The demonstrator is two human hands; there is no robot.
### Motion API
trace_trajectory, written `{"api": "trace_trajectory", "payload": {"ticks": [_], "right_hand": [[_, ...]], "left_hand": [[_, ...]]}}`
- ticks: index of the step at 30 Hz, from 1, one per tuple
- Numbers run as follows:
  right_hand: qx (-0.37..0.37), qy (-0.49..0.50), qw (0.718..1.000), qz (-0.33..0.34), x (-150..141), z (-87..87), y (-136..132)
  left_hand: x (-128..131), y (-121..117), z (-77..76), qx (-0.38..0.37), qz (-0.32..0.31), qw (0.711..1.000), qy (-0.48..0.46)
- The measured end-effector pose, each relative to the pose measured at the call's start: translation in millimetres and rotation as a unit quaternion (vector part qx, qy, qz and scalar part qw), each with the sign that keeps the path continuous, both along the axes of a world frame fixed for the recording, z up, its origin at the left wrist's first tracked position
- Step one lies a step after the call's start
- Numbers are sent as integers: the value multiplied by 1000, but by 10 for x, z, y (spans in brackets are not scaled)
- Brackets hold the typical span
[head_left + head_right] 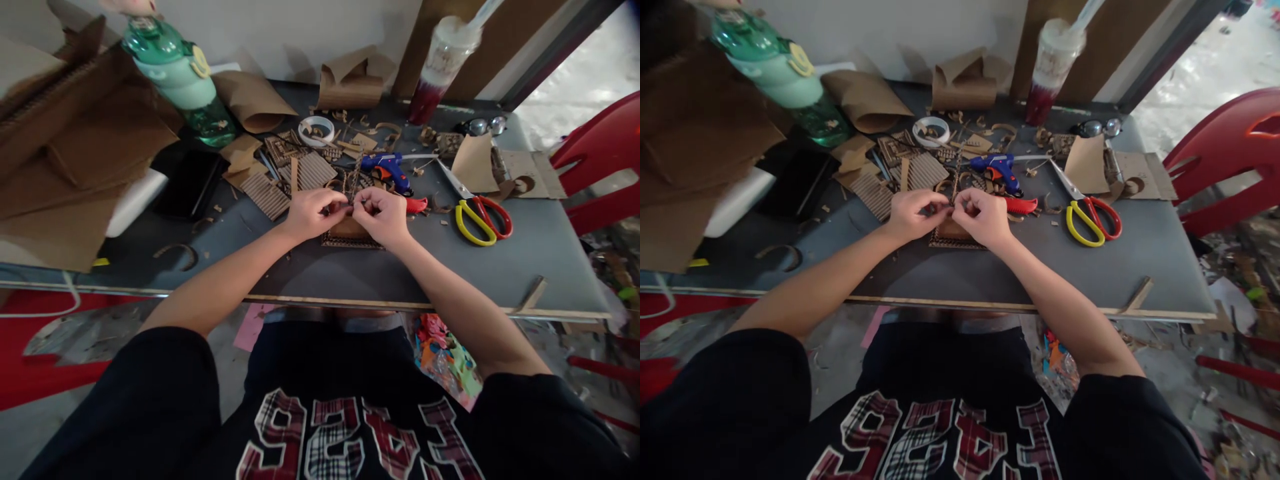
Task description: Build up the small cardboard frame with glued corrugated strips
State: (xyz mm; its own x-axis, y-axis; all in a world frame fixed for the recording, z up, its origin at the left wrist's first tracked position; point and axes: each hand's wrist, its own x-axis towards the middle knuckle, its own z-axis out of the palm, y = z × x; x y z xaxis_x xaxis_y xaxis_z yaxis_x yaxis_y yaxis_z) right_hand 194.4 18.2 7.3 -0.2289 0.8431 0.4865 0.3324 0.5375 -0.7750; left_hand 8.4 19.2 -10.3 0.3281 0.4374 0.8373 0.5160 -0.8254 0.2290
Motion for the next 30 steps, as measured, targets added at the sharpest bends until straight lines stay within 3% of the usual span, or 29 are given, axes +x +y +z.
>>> {"api": "trace_trajectory", "payload": {"ticks": [7,14,30], "right_hand": [[25,-51,997,54,56,2,34],[8,-95,988,124,108,36,97],[8,-89,980,176,139,103,104]], "left_hand": [[26,-58,3,-146,-25,988,-37],[35,-63,-5,-155,-18,987,-38],[-5,-27,12,-153,-64,986,-26]]}}
